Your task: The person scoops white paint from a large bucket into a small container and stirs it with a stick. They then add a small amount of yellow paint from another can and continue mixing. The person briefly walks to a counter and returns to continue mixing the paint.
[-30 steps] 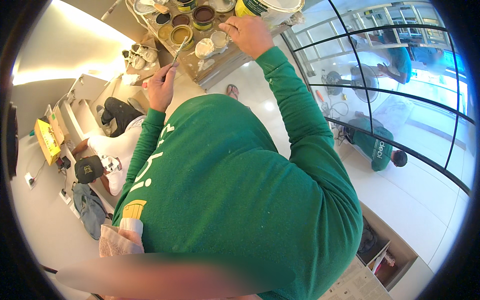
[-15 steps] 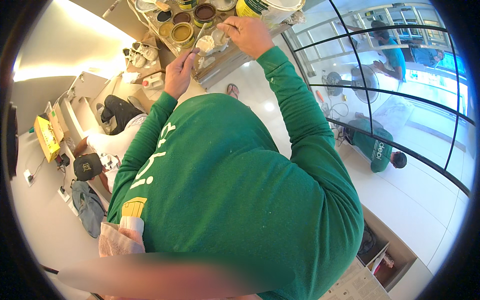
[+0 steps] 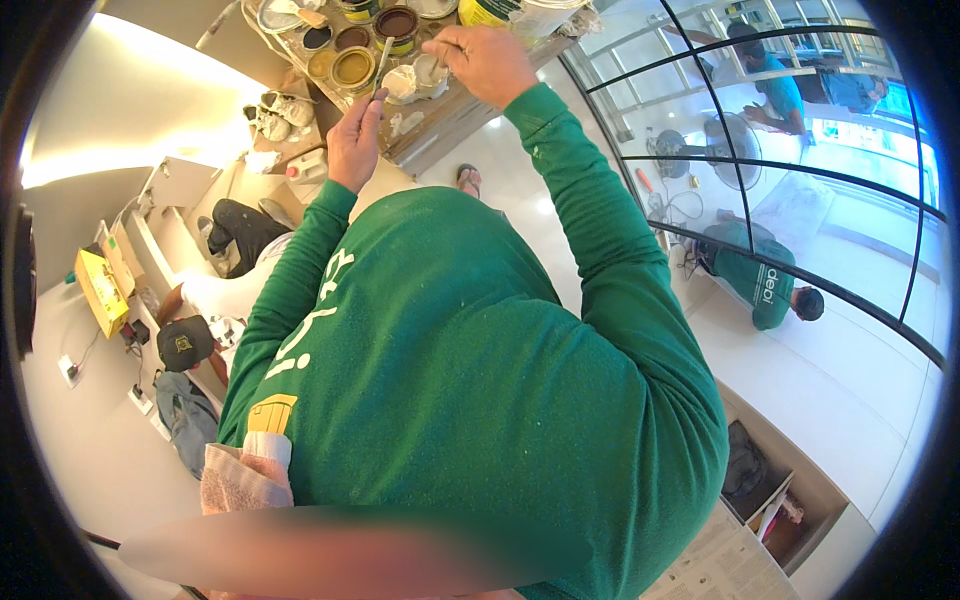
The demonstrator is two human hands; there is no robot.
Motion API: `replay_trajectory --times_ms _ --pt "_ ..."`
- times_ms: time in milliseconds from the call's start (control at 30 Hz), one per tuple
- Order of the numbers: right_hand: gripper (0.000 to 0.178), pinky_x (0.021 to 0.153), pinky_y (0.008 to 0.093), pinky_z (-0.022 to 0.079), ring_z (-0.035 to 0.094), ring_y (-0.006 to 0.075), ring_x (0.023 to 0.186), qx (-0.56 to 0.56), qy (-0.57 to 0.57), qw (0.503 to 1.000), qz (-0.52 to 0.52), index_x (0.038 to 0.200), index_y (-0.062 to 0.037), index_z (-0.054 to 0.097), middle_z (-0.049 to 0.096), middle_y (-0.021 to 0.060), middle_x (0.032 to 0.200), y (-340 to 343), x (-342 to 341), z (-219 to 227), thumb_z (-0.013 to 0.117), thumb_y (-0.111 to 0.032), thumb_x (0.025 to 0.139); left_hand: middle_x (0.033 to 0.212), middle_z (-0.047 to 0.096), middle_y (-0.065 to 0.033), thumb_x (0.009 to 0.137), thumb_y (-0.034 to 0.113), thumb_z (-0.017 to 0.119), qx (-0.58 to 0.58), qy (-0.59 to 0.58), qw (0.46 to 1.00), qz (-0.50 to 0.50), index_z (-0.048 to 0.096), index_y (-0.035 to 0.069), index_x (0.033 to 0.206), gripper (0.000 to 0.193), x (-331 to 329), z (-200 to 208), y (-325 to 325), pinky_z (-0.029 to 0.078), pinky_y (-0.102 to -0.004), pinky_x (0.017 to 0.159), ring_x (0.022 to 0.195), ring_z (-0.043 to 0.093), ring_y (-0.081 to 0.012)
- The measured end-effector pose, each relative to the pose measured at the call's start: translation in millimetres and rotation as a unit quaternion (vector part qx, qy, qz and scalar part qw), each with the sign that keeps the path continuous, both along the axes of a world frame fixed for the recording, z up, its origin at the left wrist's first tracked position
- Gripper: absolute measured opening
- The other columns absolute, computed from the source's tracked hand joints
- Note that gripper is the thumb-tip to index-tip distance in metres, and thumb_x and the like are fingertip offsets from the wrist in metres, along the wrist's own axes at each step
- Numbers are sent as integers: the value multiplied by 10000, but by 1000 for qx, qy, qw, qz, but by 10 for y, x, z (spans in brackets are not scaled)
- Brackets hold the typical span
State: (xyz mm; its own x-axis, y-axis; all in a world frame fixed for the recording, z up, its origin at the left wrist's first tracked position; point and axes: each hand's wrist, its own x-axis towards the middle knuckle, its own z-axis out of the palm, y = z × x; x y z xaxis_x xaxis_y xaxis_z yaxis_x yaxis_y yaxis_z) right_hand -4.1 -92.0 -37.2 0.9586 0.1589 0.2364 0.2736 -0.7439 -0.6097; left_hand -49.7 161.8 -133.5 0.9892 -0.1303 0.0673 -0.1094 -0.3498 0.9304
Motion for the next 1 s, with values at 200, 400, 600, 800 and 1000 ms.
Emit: replay_trajectory --times_ms 200,400,600,800,1000 --pt "302 746 442 566 727 346 832 -11 -3 1000 7 1062 -101 811 767 148 897 -1 -2 -22 703 -383 1039 1050 786 -158 1114 291 598 -23 -39 999 14 753 89 1321 329 -30 -15 -49 569 -370 865 921 749 -235" --pt "323 741 439 559 718 359 816 -30 -9 999 18 1068 -92 810 752 150 863 14 24 -19 702 -395 1037 1040 785 -155 1108 281 611 -25 -15 1000 8 758 95 1319 318 -40 5 -56 568 -364 865 935 753 -227" --pt "340 738 419 557 721 361 810 -40 -26 999 18 1058 -75 805 758 152 864 20 45 -10 705 -400 1035 1011 787 -146 1106 286 613 -34 -5 999 12 759 105 1324 318 -67 26 -84 569 -366 861 926 759 -228" --pt "337 732 425 558 721 366 806 -57 -27 998 3 1047 -74 806 760 149 862 17 71 -15 700 -395 1040 1000 792 -142 1103 296 622 -32 -26 999 12 766 103 1312 319 -62 23 -81 571 -364 851 912 762 -229" --pt "339 725 427 559 724 366 810 -46 -43 998 -7 1054 -75 801 765 150 876 18 78 -52 693 -396 1048 1016 796 -146 1101 297 627 -31 -14 999 14 767 91 1305 322 -57 13 -85 572 -361 848 910 763 -225"
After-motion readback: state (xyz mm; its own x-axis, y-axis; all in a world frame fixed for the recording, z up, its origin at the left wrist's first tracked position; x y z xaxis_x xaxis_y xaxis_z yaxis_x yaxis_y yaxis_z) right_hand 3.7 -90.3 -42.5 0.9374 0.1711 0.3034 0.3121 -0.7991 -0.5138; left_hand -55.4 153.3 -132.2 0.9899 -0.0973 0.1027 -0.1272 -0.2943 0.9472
